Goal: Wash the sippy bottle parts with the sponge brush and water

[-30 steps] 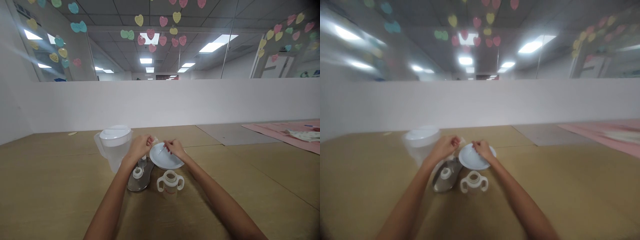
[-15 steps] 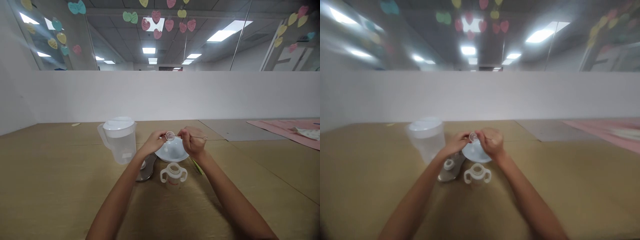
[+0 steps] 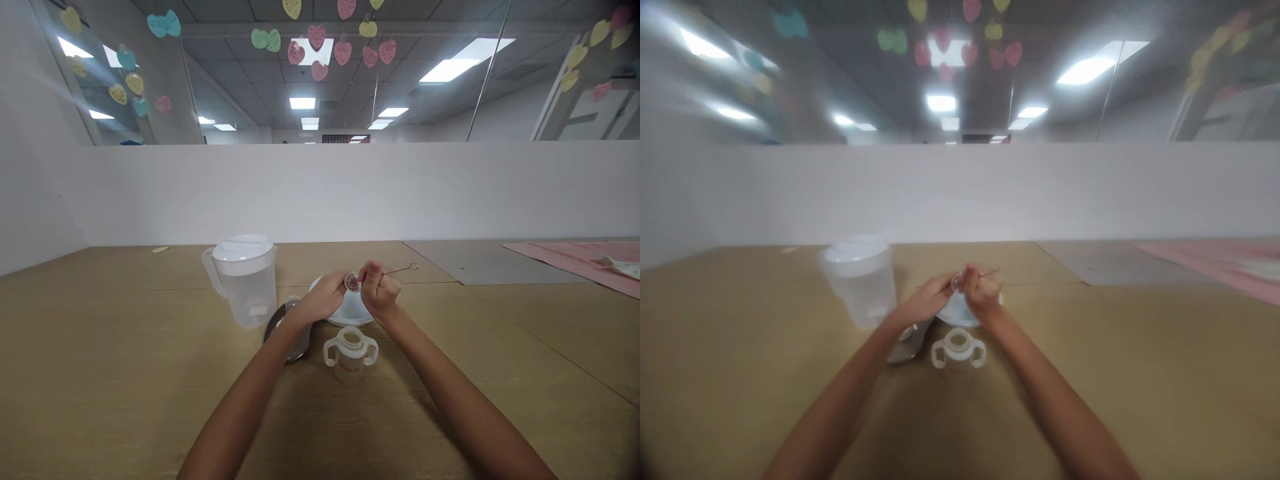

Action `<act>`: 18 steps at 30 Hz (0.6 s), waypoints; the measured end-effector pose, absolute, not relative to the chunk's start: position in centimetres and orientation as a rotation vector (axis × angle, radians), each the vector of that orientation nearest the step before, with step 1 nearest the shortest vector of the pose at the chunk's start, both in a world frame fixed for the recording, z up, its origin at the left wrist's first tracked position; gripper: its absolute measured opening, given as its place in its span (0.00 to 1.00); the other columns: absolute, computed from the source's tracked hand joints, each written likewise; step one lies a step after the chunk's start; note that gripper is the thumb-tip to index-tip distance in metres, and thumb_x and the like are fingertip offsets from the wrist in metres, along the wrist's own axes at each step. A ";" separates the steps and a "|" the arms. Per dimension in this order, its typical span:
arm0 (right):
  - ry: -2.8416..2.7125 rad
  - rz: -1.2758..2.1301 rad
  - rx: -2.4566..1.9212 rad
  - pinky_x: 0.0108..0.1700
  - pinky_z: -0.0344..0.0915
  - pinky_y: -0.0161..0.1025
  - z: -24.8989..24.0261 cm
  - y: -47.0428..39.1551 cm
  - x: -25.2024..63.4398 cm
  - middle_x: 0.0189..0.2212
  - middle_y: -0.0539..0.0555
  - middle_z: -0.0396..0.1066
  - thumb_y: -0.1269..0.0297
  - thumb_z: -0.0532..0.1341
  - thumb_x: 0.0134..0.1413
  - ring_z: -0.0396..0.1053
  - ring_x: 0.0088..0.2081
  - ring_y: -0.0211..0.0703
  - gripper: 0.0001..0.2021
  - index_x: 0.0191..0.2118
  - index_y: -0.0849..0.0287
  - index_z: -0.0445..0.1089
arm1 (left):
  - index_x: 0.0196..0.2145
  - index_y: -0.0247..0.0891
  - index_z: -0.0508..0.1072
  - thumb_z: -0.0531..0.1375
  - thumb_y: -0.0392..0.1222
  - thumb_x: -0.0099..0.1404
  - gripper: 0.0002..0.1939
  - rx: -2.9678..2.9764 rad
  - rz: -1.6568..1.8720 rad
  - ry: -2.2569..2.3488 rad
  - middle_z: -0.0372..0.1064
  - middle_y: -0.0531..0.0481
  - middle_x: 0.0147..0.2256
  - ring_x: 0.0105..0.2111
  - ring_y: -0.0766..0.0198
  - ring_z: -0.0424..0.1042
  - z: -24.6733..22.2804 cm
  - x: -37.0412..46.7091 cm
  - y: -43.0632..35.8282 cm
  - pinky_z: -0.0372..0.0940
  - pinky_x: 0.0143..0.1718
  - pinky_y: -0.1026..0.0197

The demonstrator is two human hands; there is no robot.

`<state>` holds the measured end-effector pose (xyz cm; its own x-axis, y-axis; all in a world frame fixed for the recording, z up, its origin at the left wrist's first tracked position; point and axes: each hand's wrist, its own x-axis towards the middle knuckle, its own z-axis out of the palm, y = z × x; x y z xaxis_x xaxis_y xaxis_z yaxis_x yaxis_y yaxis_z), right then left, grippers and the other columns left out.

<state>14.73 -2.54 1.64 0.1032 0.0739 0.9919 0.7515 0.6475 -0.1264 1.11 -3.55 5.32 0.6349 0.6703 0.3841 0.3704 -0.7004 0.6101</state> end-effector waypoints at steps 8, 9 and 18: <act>-1.478 -0.601 -0.773 0.23 0.54 0.32 3.3 -3.3 15.6 0.13 0.52 0.63 0.59 0.44 0.64 0.61 0.18 0.33 0.27 0.16 0.61 0.63 | 0.27 0.35 0.63 0.46 0.39 0.62 0.10 2.292 0.832 0.752 0.62 0.53 0.27 0.30 0.67 0.62 4.4 1.6 -2.6 0.60 0.35 0.64; -1.465 -0.587 -0.771 0.24 0.55 0.32 3.8 -3.7 15.8 0.14 0.52 0.64 0.60 0.44 0.63 0.62 0.19 0.33 0.26 0.18 0.61 0.65 | 0.26 0.36 0.62 0.46 0.38 0.61 0.09 2.273 0.795 0.750 0.60 0.54 0.25 0.27 0.68 0.60 4.4 1.7 -2.6 0.60 0.32 0.65; -1.348 -0.498 -0.856 0.23 0.53 0.33 3.8 -3.5 15.2 0.12 0.51 0.60 0.56 0.39 0.64 0.59 0.16 0.33 0.29 0.14 0.60 0.59 | 0.25 0.35 0.62 0.47 0.31 0.56 0.07 2.082 0.695 0.724 0.55 0.57 0.19 0.20 0.72 0.56 5.7 2.0 -4.1 0.55 0.24 0.68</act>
